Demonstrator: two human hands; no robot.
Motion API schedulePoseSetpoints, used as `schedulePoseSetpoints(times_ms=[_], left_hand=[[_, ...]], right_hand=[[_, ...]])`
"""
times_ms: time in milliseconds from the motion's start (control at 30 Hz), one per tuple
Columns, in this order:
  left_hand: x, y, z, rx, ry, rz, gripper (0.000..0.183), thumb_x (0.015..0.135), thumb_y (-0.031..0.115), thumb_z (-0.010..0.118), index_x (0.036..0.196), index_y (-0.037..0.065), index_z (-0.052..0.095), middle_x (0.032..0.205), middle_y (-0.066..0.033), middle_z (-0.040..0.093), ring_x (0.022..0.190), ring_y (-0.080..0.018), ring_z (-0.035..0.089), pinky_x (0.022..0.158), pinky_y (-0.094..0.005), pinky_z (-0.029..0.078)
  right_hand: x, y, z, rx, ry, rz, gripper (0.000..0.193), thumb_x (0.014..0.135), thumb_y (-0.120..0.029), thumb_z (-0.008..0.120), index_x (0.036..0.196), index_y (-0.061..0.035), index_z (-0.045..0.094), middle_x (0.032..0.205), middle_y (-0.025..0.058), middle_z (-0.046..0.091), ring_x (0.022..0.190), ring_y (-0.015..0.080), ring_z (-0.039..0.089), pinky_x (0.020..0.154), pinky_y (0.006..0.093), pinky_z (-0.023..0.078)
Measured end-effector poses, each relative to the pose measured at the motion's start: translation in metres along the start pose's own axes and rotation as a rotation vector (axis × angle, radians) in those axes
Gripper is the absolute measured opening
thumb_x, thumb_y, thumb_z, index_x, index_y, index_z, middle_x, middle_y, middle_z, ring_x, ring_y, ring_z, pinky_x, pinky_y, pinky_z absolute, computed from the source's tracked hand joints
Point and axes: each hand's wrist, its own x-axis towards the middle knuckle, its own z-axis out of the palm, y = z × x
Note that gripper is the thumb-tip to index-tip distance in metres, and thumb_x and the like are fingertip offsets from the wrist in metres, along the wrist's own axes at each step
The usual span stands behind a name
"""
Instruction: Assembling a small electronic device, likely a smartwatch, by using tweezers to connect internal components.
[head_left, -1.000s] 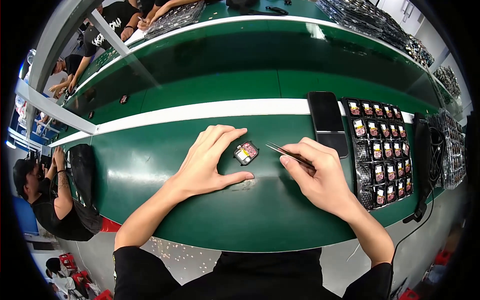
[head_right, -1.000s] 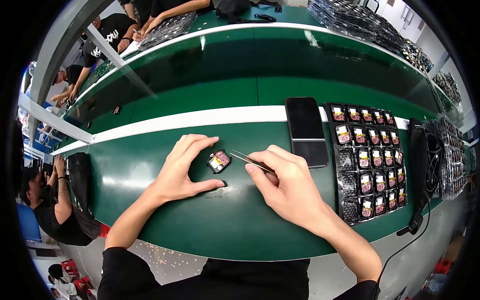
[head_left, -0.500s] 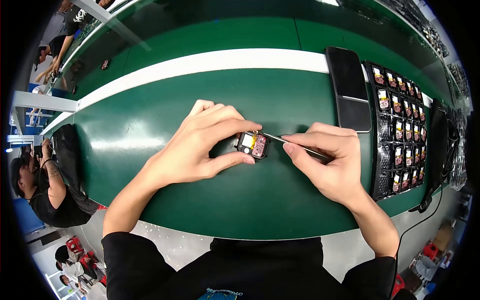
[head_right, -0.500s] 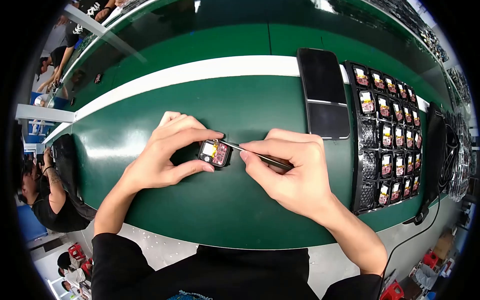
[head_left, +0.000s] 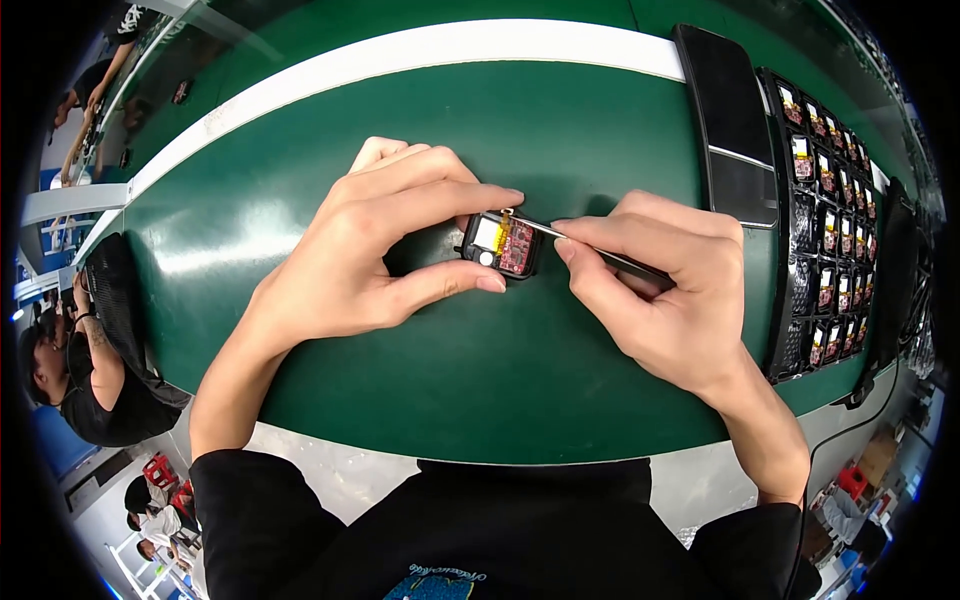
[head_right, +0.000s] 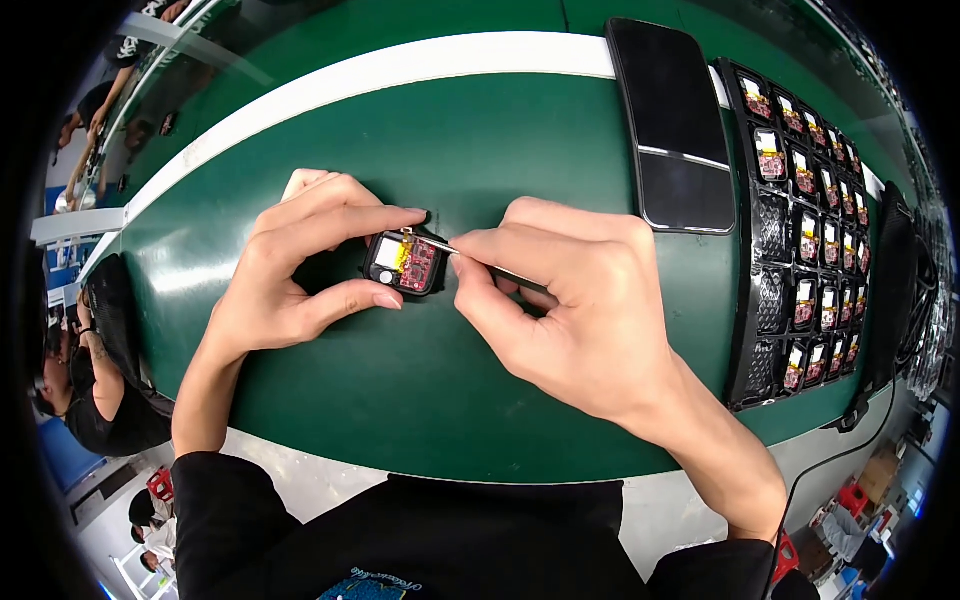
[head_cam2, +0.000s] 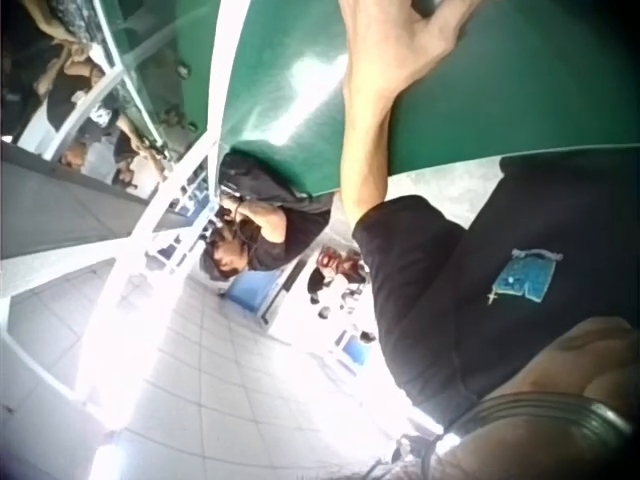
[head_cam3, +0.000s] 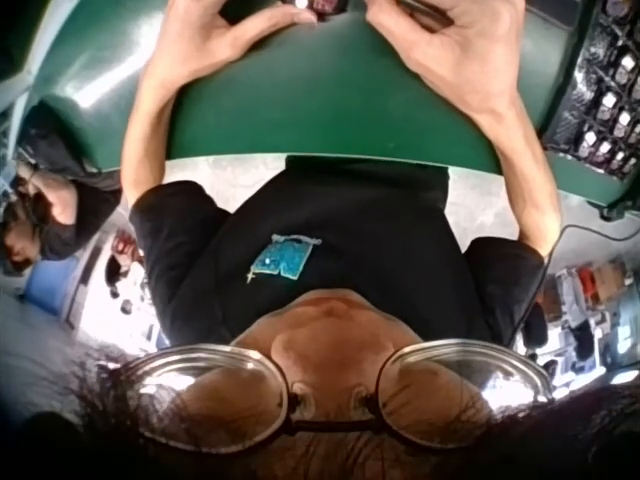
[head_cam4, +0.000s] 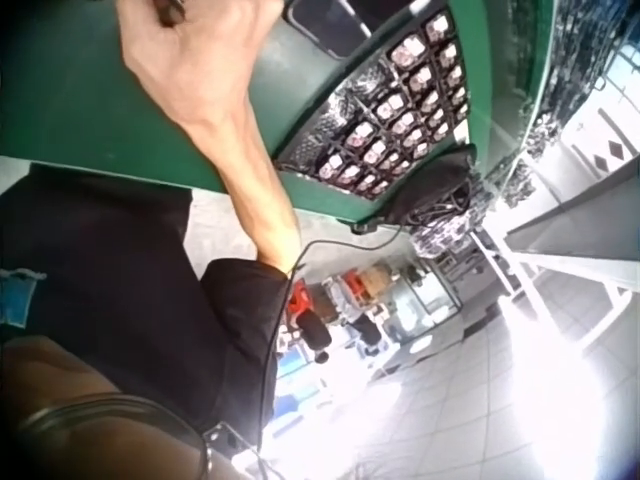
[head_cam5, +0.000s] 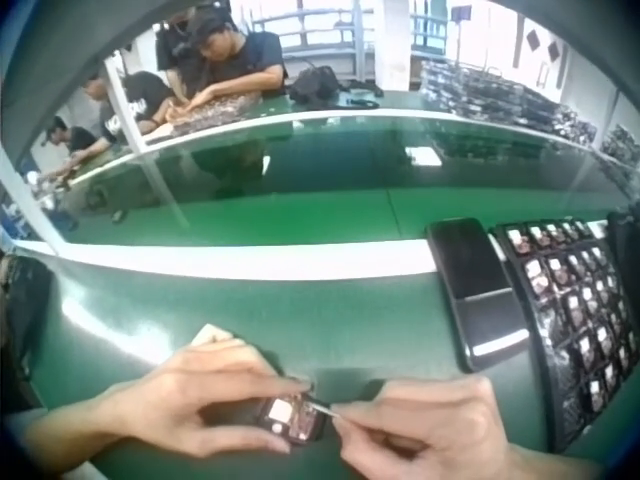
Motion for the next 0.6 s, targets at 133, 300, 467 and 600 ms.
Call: schedulePoseSetpoints(times_ms=[133,300,467,600], left_hand=[[0.003,0.009,-0.004,-0.001,0.000,-0.044,0.060,0.078,0.031,0.099,0.129,0.002,0.082,0.102,-0.0087,0.075,0.087,-0.0238,0.063,0.092,-0.0376,0.048],[0.000,0.004,0.001,-0.076,0.078,-0.085,0.058,0.074,0.030,0.102,0.122,0.003,0.082,0.096,-0.0064,0.072,0.079,-0.0207,0.055,0.090,-0.0366,0.048],[0.002,0.006,-0.001,-0.030,0.064,-0.088,0.055,0.074,0.026,0.101,0.119,0.003,0.082,0.092,-0.0053,0.072,0.078,-0.0201,0.056,0.090,-0.0364,0.048],[0.003,0.006,-0.001,-0.027,0.064,-0.093,0.053,0.075,0.026,0.101,0.119,0.003,0.083,0.092,-0.0054,0.073,0.077,-0.0200,0.055,0.090,-0.0358,0.047]], right_hand=[[0.000,0.000,-0.004,-0.009,0.021,-0.033,0.013,0.086,0.005,0.083,0.098,0.0035,0.085,0.071,0.0060,0.069,0.051,0.0126,0.059,0.046,0.0284,0.041],[-0.003,-0.001,-0.003,-0.087,0.050,-0.092,0.018,0.083,0.005,0.086,0.100,0.0032,0.085,0.071,0.0048,0.067,0.051,0.0131,0.058,0.046,0.0289,0.042],[-0.002,0.003,0.003,-0.174,0.087,-0.228,0.025,0.080,0.005,0.088,0.104,0.0017,0.085,0.076,0.0051,0.066,0.056,0.0170,0.061,0.047,0.0320,0.046],[-0.003,0.003,0.003,-0.200,0.089,-0.243,0.024,0.081,0.006,0.087,0.104,0.0016,0.085,0.078,0.0048,0.067,0.056,0.0175,0.062,0.047,0.0335,0.048]])
